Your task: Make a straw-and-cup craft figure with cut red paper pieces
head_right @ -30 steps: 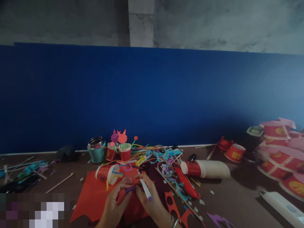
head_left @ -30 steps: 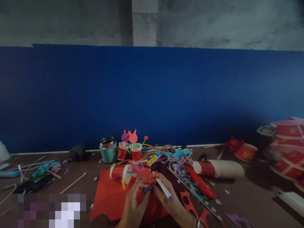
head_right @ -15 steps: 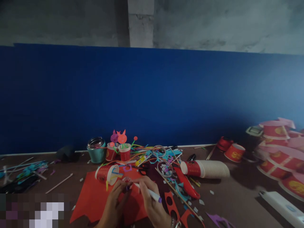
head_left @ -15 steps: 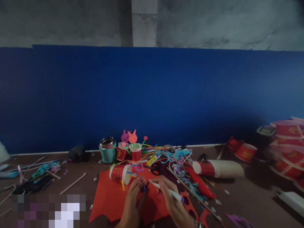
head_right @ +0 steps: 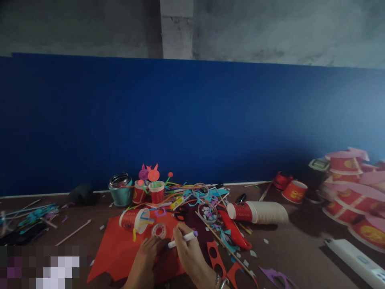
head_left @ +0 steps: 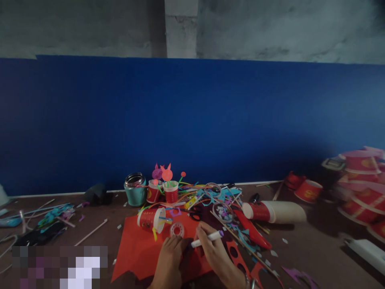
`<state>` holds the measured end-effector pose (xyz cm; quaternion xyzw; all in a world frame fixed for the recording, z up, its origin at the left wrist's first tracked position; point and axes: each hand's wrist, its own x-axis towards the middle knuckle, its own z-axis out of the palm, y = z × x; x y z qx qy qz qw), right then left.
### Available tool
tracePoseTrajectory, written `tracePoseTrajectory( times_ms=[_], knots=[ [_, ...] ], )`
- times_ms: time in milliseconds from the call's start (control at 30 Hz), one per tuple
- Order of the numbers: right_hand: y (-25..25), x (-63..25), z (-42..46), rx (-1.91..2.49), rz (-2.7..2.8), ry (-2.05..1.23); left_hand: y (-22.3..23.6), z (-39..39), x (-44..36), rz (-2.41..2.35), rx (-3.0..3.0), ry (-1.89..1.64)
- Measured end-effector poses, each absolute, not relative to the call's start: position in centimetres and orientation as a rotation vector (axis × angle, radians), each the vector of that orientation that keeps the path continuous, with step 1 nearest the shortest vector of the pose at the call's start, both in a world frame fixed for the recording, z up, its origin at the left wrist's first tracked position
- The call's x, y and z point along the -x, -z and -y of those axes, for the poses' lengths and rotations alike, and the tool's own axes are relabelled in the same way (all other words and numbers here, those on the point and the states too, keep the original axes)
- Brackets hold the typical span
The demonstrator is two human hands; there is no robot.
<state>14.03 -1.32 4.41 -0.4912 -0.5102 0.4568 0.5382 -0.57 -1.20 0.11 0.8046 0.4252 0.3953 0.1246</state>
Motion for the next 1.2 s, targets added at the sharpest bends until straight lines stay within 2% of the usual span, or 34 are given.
tracePoseTrajectory(
  times_ms=[233, 500, 733, 833, 1067, 1133, 1200],
  knots=[
    [-4.7, -13.8, 1.1, 1.153, 1.191, -1.201, -0.5, 1.4, 0.0, -1.236, -2.507, -1.186],
    [-2.8, -13.7, 0.8, 1.129, 1.182, -1.177, 0.0, 1.4, -0.2, -1.215, -2.591, -1.309],
    [-3.5, -14.4, 0.4, 1.191, 1.279, -1.135, 0.6, 1.1, 0.0, -1.342, -2.493, -1.028],
    [-4.6, -16.4, -0.9, 1.306, 1.351, -0.937, 1.5, 0.7, 0.3, -1.527, -2.414, -1.074],
    [-4.9, -20.2, -3.0, 2.062, 1.806, -0.258, 1.6, 0.0, 0.8, -1.694, -2.409, -0.918],
    [-4.8, -19.6, -3.1, 2.091, 1.9, -0.136, 0.9, -0.3, 0.9, -1.728, -2.439, -0.812],
    [-4.9, -18.6, -3.4, 1.941, 2.005, -0.047, 0.0, -0.8, 1.0, -1.742, -2.466, -0.712]
  ],
)
